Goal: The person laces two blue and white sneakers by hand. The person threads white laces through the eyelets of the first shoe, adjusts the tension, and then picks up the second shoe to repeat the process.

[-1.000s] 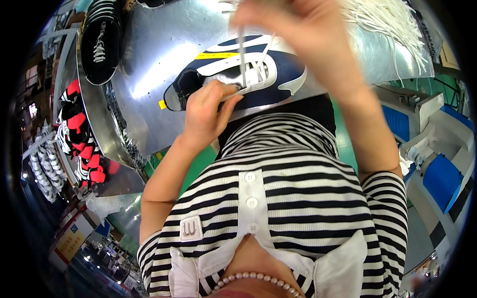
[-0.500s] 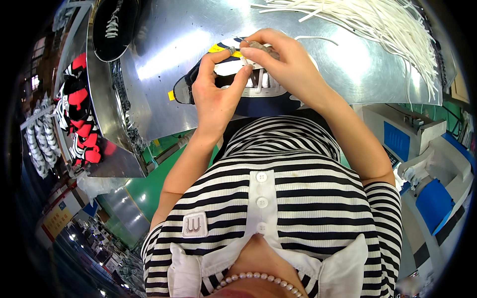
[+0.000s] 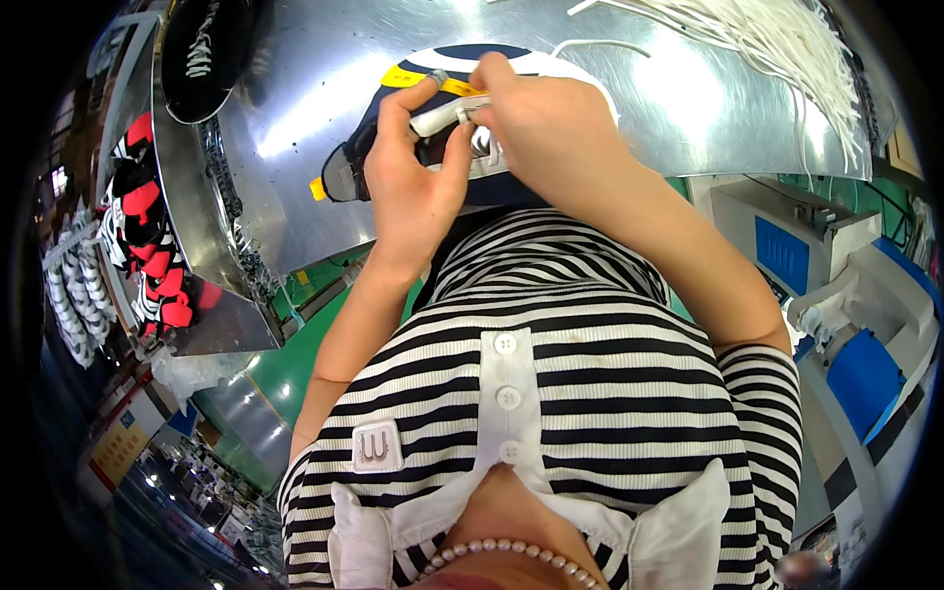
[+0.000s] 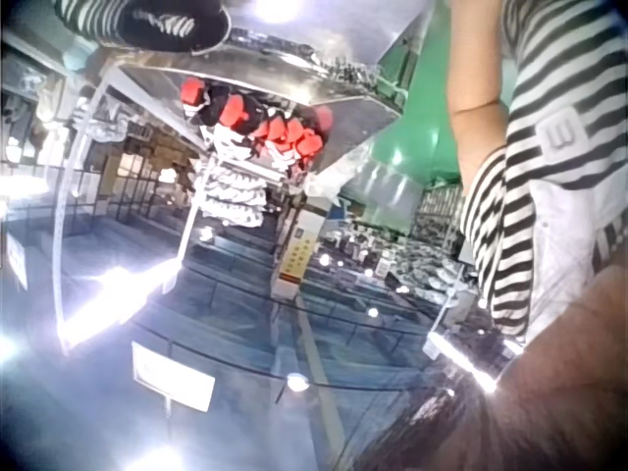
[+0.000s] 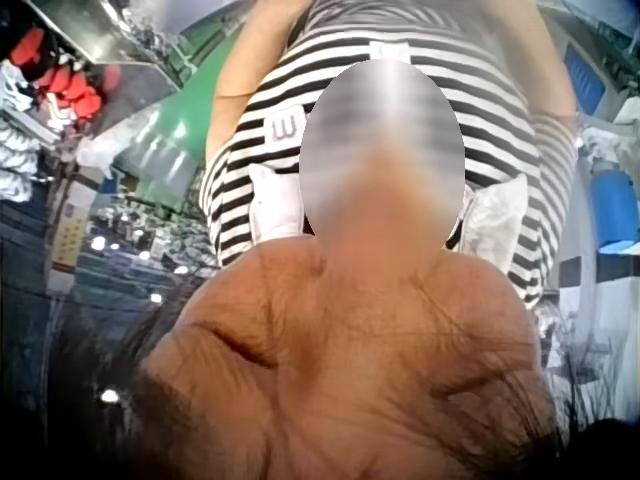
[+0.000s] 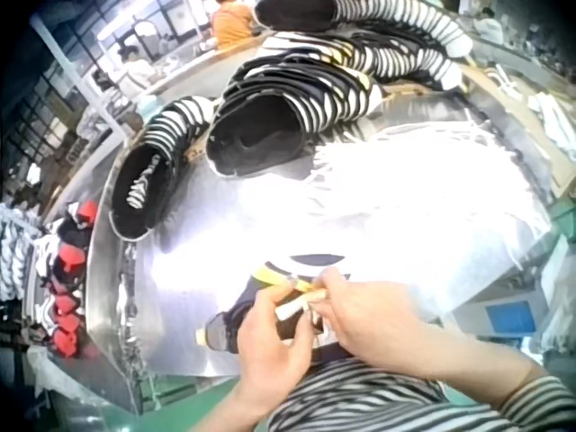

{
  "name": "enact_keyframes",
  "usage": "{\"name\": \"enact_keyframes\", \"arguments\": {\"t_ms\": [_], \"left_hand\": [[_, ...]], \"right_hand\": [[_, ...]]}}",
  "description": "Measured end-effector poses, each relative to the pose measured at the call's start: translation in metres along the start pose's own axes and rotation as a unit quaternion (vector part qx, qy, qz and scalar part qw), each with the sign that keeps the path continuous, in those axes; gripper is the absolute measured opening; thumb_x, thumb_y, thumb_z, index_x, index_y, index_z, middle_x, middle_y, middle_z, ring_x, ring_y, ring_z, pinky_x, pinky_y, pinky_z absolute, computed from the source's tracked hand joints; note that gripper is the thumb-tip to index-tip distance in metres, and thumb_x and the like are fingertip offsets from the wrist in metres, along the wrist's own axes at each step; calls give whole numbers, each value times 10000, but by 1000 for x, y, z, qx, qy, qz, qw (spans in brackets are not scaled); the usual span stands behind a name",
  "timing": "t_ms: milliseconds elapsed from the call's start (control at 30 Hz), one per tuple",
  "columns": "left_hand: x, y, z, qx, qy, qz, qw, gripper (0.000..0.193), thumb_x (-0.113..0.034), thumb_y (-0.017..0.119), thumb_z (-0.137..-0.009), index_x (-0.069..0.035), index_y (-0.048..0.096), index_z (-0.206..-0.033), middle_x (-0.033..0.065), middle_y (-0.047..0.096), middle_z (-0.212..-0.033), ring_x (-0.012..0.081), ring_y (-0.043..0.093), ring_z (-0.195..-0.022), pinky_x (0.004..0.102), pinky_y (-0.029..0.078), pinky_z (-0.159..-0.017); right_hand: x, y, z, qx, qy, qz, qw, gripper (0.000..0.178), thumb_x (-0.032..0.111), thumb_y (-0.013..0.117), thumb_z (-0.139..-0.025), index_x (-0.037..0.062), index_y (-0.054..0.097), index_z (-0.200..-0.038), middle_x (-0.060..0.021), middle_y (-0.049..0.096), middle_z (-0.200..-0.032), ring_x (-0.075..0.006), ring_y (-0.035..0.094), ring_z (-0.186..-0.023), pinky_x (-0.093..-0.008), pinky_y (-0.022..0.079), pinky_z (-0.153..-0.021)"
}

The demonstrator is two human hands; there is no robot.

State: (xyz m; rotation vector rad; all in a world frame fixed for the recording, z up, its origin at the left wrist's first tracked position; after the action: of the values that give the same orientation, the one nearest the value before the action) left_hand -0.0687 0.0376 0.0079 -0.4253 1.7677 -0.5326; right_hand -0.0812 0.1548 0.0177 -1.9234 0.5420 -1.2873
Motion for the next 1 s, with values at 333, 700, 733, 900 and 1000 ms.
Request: {"name": "enact_keyframes", "arguments": {"t_ms": [333,700,733,900,1000], "left_hand": [[32,6,-8,19,-141,194,971,407,28,648,-877,29,508,-1259,129,679,-1021,127,645,-885,235,502,-777],[-19,-19,-6,90,3,17,996,595,-171,744,-848,58,439,-1305,227,617,-1109,278,614,-1032,389,497,-893],[-39,-22,2,122,53,-122,984,652,-260,783,-817,51,475,-1299,266,582,-1190,377,564,-1146,466,448,-984],[-23,16,-14,91,87,-191,973,211,-155,747,-797,-54,649,-954,94,675,-875,302,635,-819,372,471,-738],[-21,-5,-30,17,98,-207,973,181,-164,745,-801,-62,661,-924,97,684,-890,312,640,-818,386,479,-741]], "right_hand": [[-16,-46,10,67,60,-16,996,174,122,635,-879,64,604,-1040,-80,661,-817,-262,678,-756,-344,535,-654],[-66,-33,16,-103,38,-40,993,149,103,674,-867,73,641,-1009,-25,666,-958,-208,656,-701,-294,516,-618],[-67,-36,17,-125,51,-75,988,146,94,680,-862,70,639,-1000,-33,670,-923,-201,650,-674,-292,510,-607],[8,-64,28,-43,-73,-86,993,173,44,689,-773,88,633,-931,-31,646,-839,-208,623,-622,-295,471,-515],[33,-33,77,114,-159,-68,978,182,103,695,-717,97,611,-879,-32,619,-802,-235,633,-642,-348,494,-538]]}}
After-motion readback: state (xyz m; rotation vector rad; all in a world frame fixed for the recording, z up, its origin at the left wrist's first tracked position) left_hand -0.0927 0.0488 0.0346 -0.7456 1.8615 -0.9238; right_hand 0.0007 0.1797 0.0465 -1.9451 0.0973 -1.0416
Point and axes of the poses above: each hand's wrist, its own z-axis away from the middle knuckle, its own y-axis out of the palm, x = y × z, the point moved 10 cm from there along -z, towards the middle knuckle
